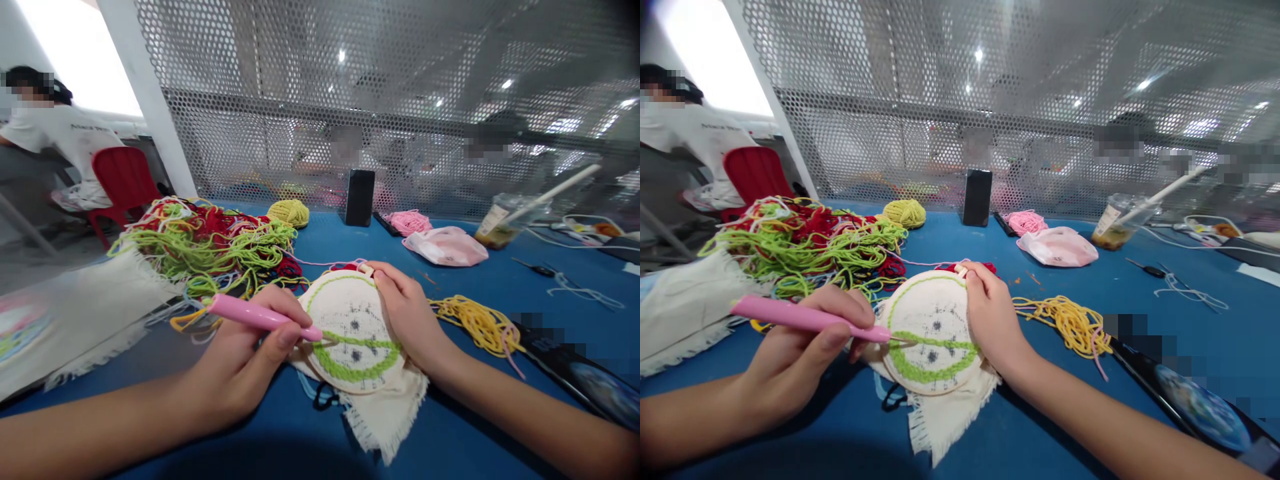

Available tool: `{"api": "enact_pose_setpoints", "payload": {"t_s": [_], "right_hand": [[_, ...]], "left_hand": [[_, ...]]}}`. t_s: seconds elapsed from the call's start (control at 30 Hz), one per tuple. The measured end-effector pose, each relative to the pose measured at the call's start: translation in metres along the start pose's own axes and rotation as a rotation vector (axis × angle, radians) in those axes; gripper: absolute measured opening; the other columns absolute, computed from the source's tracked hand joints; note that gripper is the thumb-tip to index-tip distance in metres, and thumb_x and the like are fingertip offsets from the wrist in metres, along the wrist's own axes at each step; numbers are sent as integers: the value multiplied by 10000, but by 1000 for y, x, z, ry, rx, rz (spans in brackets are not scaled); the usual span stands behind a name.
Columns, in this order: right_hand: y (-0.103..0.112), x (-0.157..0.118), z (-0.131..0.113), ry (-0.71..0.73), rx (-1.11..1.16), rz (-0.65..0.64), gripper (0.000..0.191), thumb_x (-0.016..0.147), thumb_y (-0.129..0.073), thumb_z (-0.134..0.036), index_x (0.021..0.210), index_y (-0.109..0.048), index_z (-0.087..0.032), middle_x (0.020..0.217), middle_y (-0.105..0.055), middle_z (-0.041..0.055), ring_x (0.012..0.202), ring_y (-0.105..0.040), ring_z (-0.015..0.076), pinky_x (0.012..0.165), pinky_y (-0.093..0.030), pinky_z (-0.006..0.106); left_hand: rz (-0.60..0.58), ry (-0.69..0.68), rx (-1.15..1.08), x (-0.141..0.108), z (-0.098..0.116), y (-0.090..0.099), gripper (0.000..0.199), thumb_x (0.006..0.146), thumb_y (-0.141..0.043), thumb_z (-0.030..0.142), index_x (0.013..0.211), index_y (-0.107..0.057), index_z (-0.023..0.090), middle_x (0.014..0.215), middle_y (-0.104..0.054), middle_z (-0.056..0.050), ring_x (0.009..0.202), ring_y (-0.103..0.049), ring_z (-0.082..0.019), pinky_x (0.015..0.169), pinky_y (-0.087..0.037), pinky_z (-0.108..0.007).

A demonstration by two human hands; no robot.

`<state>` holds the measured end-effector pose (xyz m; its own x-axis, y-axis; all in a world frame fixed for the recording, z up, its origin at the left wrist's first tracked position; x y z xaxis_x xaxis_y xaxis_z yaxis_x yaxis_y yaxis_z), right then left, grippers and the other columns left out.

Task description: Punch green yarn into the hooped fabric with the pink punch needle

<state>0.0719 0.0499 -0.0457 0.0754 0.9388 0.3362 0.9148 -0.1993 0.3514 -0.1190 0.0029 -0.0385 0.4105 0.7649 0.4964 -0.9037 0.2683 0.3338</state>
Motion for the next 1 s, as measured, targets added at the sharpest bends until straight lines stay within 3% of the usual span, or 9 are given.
{"api": "enact_pose_setpoints", "payload": {"t_s": [0.17, 0.37, 0.47, 0.57, 0.7, 0.83, 1.0], "right_hand": [[0, 0, 0, -3, 13, 4, 276, 839, -360, -255, 905, -620, -190, 988, -632, 44, 911, -540, 178, 830, -371, 316], [6, -5, 0, 5, 147, 74, 244, 850, -373, -285, 920, -593, -207, 954, -624, 22, 886, -542, 162, 774, -399, 281], [8, -8, -2, 33, 161, 88, 236, 857, -372, -288, 924, -585, -212, 979, -613, 17, 906, -535, 153, 792, -391, 274], [7, -7, -4, 39, 133, 63, 234, 860, -371, -277, 912, -589, -211, 960, -616, 14, 893, -534, 146, 788, -393, 267], [7, -6, -3, 17, 93, 71, 223, 847, -393, -266, 889, -603, -203, 944, -625, 25, 899, -532, 156, 793, -399, 277], [6, -5, 0, 9, 90, 67, 232, 841, -394, -273, 896, -608, -202, 973, -624, 37, 919, -534, 174, 815, -396, 312], [6, -5, 1, -1, 58, 57, 263, 842, -376, -288, 914, -611, -194, 1002, -623, 52, 930, -534, 194, 841, -382, 355]], "left_hand": [[-44, -57, 81, 2, 4, -3, 145, 876, -368, 178, 920, -503, 207, 825, -525, -32, 719, -516, -137, 635, -436, -250], [-278, -154, 305, 6, 7, -16, 181, 809, -466, 86, 963, -539, 147, 844, -586, -56, 798, -536, -147, 720, -434, -258], [-303, -187, 339, 8, 10, -19, 197, 804, -473, 84, 977, -546, 147, 854, -598, -49, 815, -539, -142, 743, -432, -250], [-276, -83, 297, 10, 10, -17, 170, 819, -464, 110, 951, -562, 152, 845, -599, -44, 798, -549, -138, 727, -442, -241], [-118, 13, 115, 8, 7, -7, 152, 860, -414, 173, 898, -561, 180, 819, -571, -22, 698, -540, -109, 618, -452, -196], [-13, 21, -25, 3, 1, 0, 157, 884, -373, 215, 921, -526, 204, 806, -538, -8, 640, -518, -95, 537, -437, -176], [24, -22, -33, 3, 1, 2, 175, 884, -372, 213, 934, -538, 240, 837, -510, 2, 642, -505, -92, 526, -439, -173]]}}
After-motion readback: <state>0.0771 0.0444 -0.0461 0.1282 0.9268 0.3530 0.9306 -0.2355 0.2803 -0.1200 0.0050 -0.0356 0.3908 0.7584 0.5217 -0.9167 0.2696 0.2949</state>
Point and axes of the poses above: each hand's wrist, its own x-axis towards the middle knuckle, its own y-axis out of the back of the hand, z = x × y, the point moved 4 cm from there along x, towards the middle knuckle
